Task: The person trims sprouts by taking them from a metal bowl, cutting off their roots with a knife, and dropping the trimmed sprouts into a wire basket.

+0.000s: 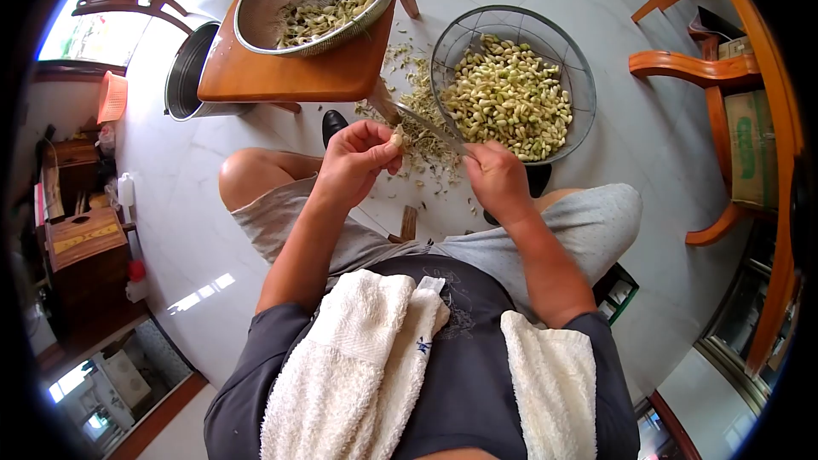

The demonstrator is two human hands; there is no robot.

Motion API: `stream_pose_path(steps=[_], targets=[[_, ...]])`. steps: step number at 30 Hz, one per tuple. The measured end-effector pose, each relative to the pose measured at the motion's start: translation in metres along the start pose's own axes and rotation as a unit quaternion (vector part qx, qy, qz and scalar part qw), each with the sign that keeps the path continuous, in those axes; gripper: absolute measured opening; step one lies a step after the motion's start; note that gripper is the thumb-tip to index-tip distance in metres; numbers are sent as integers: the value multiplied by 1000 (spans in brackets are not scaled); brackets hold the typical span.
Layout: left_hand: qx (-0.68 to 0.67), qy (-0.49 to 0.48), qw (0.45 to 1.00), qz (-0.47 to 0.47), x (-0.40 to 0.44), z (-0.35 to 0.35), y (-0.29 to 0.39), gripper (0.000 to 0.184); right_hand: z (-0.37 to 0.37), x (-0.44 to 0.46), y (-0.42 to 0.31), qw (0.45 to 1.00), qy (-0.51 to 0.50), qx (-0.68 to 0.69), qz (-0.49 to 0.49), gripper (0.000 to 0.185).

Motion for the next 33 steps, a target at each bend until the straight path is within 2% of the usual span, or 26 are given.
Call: stream_pose_path(steps=[2,4,20,26,29,33], targets=[[-29,-26,999,22,-1,0,7,15,-1,2,5,999,-10,45,21,17],[-54,-1,998,14,-3,-5,6,19,1,2,6,995,-21,85,42,16],[-104,-9,994,0,8,-4,-5,24,-17,1,-9,986,12,162,43,17],[-46,47,998,13,15,-16,-2,22,-18,0,-7,985,10,166,41,17],[-71,51,996,35,19,-28,0,18,-20,-1,-9,984,16,171,36,17],[-126,119,984,43,19,-40,0,13,-22,-1,-12,986,26,165,23,17]])
Point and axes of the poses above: each hand's wrist, its own x-axis towards the middle knuckle, its own z-axis out of the palm, y = z × x, the point moved 9 cm from there along x, towards the middle knuckle, and after that the axes turned 14 degrees about -x, right-handed, at the moved point
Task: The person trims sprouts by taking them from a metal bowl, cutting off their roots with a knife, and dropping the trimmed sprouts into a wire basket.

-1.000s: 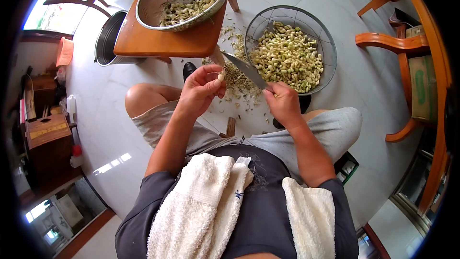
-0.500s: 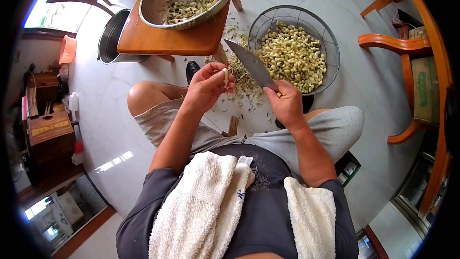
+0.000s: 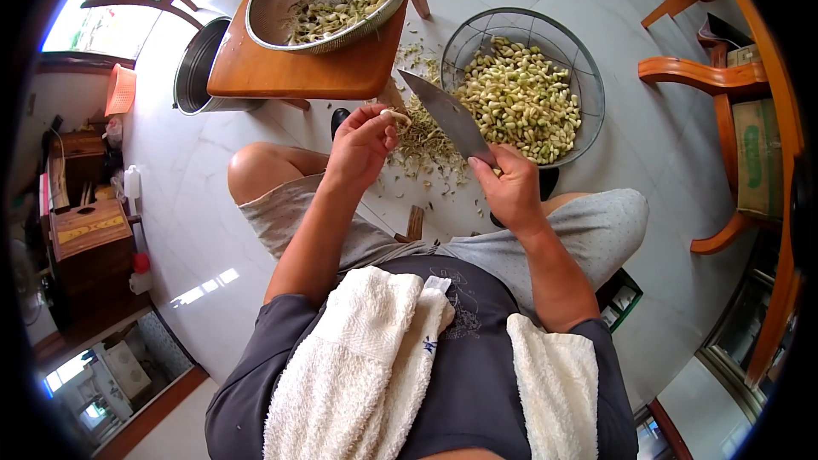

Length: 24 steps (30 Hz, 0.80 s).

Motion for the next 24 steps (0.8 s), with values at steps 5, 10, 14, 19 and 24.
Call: stream_pose_path(steps=[5,10,14,19,24], targets=[[-11,55,998,24,-1,-7,-3,12,5,-3,-5,999,4,-24,-22,18],[37,50,997,44,-4,2,-7,14,10,-3,-7,998,0,-49,-39,19],[67,37,995,63,-6,11,-7,14,12,-3,-7,996,3,-72,-49,19],[73,4,995,70,-6,12,-5,9,15,-4,-7,997,-3,-62,-45,15],[36,-12,998,47,-4,15,2,10,40,-11,42,968,-124,-213,45,7]])
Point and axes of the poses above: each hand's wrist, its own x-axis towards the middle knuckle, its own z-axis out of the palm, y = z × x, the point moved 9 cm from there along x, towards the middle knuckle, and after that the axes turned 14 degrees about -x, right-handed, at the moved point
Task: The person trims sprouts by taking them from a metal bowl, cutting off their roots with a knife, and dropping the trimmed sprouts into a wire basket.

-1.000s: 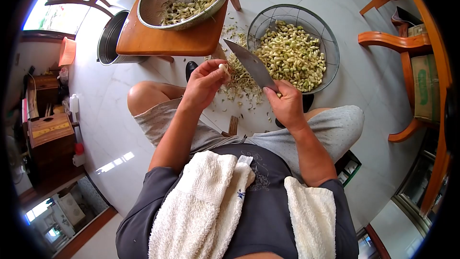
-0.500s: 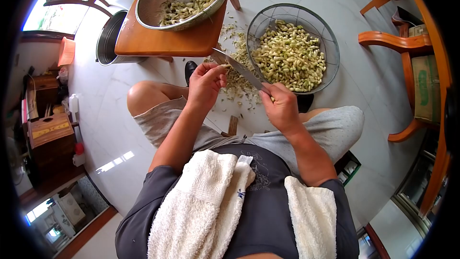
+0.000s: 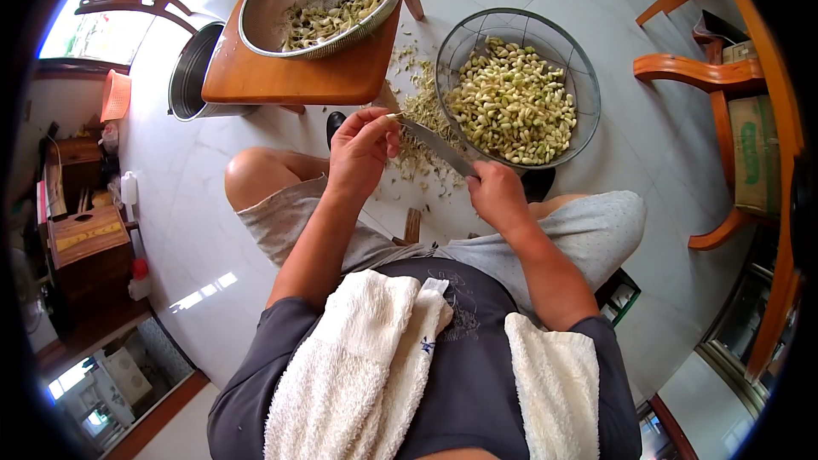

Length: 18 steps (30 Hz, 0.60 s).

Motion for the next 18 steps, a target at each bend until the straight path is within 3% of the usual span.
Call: stream_pose_path(steps=[8,14,18], targets=[[-118,-7,984,-132,2,-11,-28,15,-13,8,8,993,34,104,39,12],[-79,-28,988,-128,7,-10,-34,13,-25,7,8,989,49,131,51,13],[19,-11,998,-59,19,-2,-30,10,-51,1,27,979,111,153,74,17]])
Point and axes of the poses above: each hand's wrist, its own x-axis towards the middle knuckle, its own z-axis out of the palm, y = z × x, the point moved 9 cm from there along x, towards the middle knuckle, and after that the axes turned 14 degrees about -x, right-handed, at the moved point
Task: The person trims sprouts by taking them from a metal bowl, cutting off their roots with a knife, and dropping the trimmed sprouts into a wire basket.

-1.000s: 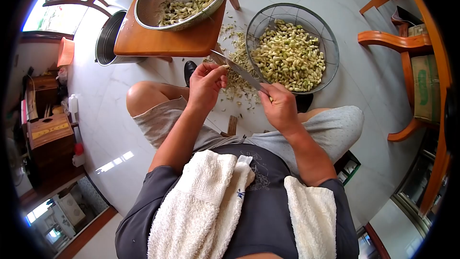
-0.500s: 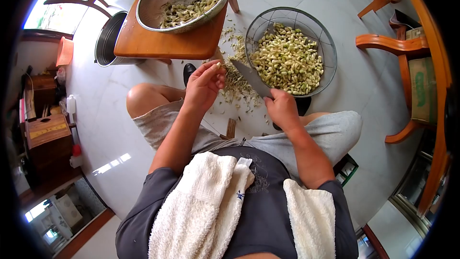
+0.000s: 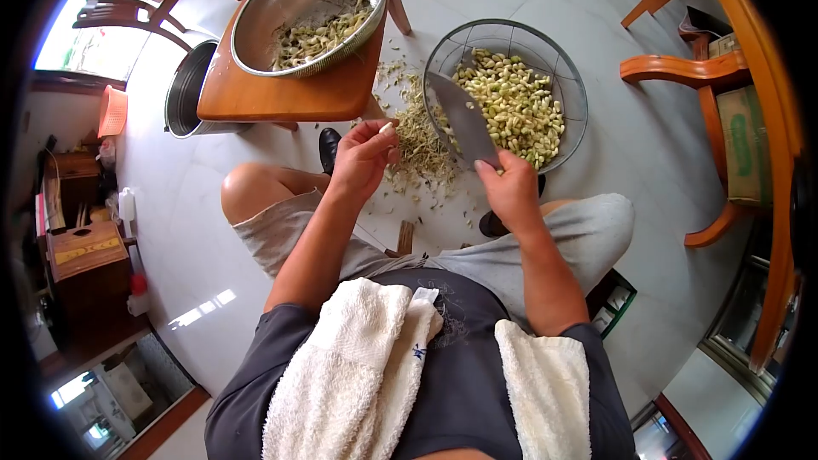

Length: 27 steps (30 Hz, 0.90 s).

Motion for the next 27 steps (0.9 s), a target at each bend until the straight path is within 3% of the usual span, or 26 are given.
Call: stream_pose_path(steps=[2,6,9,12,13,18,19,22,23,26,27], targets=[[9,-31,999,9,9,11,4,9,-13,6,14,1000,19,-6,11,17],[-25,-4,1000,17,30,15,-8,12,-28,4,24,997,38,33,58,17],[2,21,999,-33,43,19,-24,15,-34,1,22,996,26,37,76,17],[81,24,992,-96,59,31,-43,17,-35,-1,26,991,12,74,111,17],[120,37,986,-106,65,40,-49,23,-38,0,26,993,33,80,83,17],[232,-32,965,-116,121,72,-88,36,-55,3,34,979,73,152,118,12],[265,-34,958,-102,132,76,-94,53,-59,4,37,978,75,154,122,12],[449,-41,889,-78,150,94,-95,67,-67,3,40,975,70,146,156,13],[474,-50,875,-79,150,104,-91,54,-68,3,38,973,72,150,161,13],[569,-157,805,-58,137,162,-40,36,-73,4,38,970,74,166,159,12],[591,-128,796,-26,133,176,-6,28,-73,5,38,970,74,172,155,12]])
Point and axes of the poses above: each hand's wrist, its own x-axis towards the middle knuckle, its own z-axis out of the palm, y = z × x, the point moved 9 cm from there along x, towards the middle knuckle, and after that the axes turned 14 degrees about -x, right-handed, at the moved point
